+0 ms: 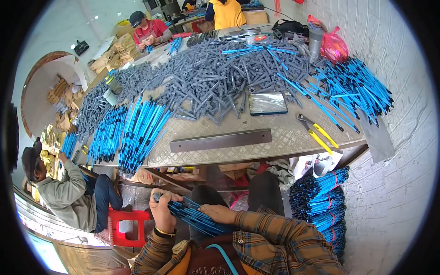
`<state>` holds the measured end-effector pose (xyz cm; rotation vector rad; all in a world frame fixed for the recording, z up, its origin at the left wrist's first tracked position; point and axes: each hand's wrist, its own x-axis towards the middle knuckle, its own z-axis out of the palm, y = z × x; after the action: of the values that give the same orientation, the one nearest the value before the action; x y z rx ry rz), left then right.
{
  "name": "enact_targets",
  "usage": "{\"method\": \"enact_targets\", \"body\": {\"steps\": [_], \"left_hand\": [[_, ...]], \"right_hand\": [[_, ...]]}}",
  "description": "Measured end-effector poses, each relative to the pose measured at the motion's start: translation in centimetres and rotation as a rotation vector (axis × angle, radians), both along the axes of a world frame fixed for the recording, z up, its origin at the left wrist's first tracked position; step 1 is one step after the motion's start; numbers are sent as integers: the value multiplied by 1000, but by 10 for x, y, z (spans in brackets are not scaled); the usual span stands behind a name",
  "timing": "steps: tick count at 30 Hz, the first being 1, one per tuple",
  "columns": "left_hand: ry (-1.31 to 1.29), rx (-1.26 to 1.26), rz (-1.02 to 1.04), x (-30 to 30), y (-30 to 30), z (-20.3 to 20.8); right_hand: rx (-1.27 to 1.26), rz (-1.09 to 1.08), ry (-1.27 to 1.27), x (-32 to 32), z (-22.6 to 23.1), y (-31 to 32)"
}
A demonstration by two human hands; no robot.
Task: The person threads plastic rods onto a wire ring, mounts them onto a plastic hub, twists the wire to secure the rods, and cuts the excess wire using pliers.
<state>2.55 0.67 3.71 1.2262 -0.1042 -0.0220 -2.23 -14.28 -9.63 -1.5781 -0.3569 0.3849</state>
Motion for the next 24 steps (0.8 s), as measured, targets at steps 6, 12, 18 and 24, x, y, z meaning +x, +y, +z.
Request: {"method": "enact_targets", "body": {"steps": [6, 12, 18, 24], "left_hand": [[-135, -77, -73, 13, -4, 47], [-310, 204, -329, 24, -3, 32], [-354, 391, -386, 30, 4, 10], [-481, 527, -404, 33, 1, 17]], "right_hand": [[-175, -180, -304, 20, 55, -6], [-304, -240, -438, 37, 108, -39], [-317, -235, -818, 45, 170, -36], [-509, -170, -1183, 53, 162, -33]]}}
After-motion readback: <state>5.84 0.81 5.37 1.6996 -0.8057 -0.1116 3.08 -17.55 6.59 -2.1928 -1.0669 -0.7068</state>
